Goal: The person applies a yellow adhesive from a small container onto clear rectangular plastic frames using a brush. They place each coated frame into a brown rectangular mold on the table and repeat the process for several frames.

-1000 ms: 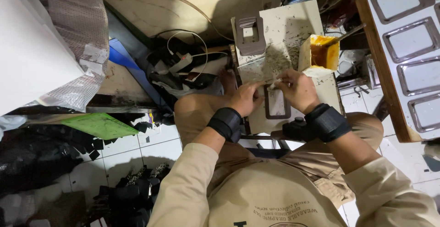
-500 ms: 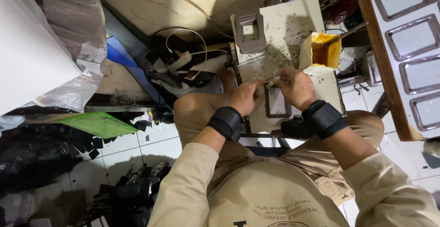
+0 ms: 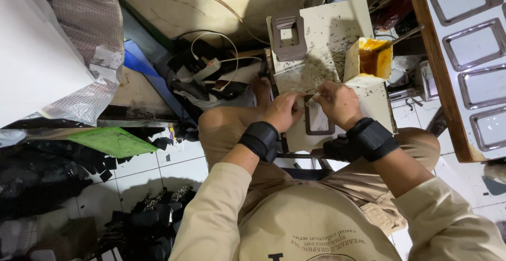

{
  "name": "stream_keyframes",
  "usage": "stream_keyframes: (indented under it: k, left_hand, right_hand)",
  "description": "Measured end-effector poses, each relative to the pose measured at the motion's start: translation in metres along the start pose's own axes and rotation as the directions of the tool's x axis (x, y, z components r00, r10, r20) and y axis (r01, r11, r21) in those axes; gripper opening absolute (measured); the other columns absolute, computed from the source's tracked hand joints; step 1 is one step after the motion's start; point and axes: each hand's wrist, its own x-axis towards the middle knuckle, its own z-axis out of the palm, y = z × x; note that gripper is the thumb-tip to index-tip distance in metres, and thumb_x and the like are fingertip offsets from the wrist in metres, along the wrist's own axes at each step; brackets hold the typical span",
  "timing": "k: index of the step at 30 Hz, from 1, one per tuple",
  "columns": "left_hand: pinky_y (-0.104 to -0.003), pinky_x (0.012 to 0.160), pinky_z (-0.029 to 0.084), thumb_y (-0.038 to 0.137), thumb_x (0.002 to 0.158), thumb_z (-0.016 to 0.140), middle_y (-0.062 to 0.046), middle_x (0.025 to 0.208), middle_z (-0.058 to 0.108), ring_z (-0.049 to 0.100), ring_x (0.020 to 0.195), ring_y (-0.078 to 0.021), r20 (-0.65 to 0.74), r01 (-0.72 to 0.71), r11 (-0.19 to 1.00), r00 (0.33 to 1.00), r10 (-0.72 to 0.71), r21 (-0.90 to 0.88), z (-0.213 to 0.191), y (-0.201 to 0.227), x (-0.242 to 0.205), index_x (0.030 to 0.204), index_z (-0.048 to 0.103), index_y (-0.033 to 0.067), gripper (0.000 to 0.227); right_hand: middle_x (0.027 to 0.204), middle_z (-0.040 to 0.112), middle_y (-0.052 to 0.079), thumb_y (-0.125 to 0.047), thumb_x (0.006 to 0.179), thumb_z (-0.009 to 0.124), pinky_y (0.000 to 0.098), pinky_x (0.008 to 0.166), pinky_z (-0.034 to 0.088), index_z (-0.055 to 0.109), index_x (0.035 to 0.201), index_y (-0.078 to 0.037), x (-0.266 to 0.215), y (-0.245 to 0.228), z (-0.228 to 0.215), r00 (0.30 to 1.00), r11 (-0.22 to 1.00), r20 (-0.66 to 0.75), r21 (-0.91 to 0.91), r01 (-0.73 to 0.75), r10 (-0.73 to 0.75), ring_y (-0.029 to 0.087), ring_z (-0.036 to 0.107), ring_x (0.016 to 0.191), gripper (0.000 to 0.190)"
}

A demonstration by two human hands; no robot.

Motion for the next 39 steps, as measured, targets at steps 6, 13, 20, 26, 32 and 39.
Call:
stream_keyframes:
  k: [6,13,20,26,32,39]
  left_hand:
    - [-0.048,0.076,0.063,0.020,0.101,0.061,-0.023,0.098,0.068,0.071,0.091,-0.0390,0.046,0.063,0.997,0.997,-0.061,-0.033,-0.010,0.016,-0.001,0.139,0.055,0.0006,0.043]
    - [-0.045,0.091,0.061,0.018,0.097,0.060,-0.019,0.108,0.069,0.070,0.104,-0.0384,-0.009,-0.025,0.999,1.000,0.025,0.032,0.008,-0.011,-0.003,0.144,0.058,0.0085,0.048]
    - [-0.050,0.092,0.060,0.017,0.092,0.064,-0.025,0.104,0.074,0.071,0.101,-0.0422,-0.152,-0.103,0.987,0.981,0.122,0.125,0.016,-0.009,-0.005,0.130,0.068,0.0054,0.040]
    - [-0.045,0.088,0.061,0.028,0.093,0.067,-0.016,0.097,0.074,0.072,0.099,-0.0372,-0.142,-0.009,0.984,0.989,0.035,0.176,0.029,-0.023,0.007,0.127,0.069,0.0171,0.036]
    - [-0.043,0.084,0.063,0.022,0.093,0.067,-0.009,0.098,0.075,0.074,0.098,-0.0318,-0.201,0.024,0.998,0.979,-0.012,0.058,0.022,0.005,0.001,0.127,0.065,0.0225,0.034]
    - [-0.041,0.077,0.066,0.014,0.087,0.071,-0.010,0.093,0.078,0.076,0.090,-0.0311,-0.253,-0.014,0.994,0.967,-0.013,-0.106,0.031,0.011,0.020,0.111,0.067,0.0229,0.025]
  right_hand:
    - [0.095,0.078,0.003,-0.029,0.086,0.078,0.0503,0.089,0.058,0.076,0.105,-0.027,-0.012,0.003,0.005,0.999,0.999,-0.022,-0.026,0.048,-0.049,0.036,0.073,0.099,0.019]
    - [0.087,0.078,0.001,-0.025,0.086,0.078,0.0427,0.092,0.052,0.076,0.103,-0.025,-0.027,0.009,0.008,0.984,0.981,-0.034,-0.081,0.174,-0.177,0.028,0.071,0.101,0.017]
    - [0.085,0.077,-0.004,-0.026,0.085,0.080,0.0368,0.092,0.047,0.074,0.104,-0.024,-0.049,0.011,0.010,0.970,0.963,-0.039,-0.136,0.232,-0.239,0.021,0.068,0.099,0.020]
    - [0.082,0.076,-0.006,-0.026,0.081,0.081,0.0342,0.090,0.047,0.073,0.101,-0.025,-0.061,0.028,0.022,0.916,0.901,-0.071,-0.228,0.370,-0.394,0.019,0.067,0.092,0.022]
    - [0.079,0.075,-0.006,-0.024,0.079,0.082,0.0338,0.090,0.046,0.071,0.098,-0.025,-0.068,0.025,0.016,0.867,0.842,-0.068,-0.287,0.456,-0.493,0.019,0.066,0.088,0.022]
    - [0.079,0.068,-0.001,-0.024,0.080,0.082,0.0356,0.087,0.052,0.073,0.100,-0.028,-0.072,0.016,-0.004,0.911,0.894,-0.050,-0.220,0.390,-0.410,0.025,0.069,0.083,0.022]
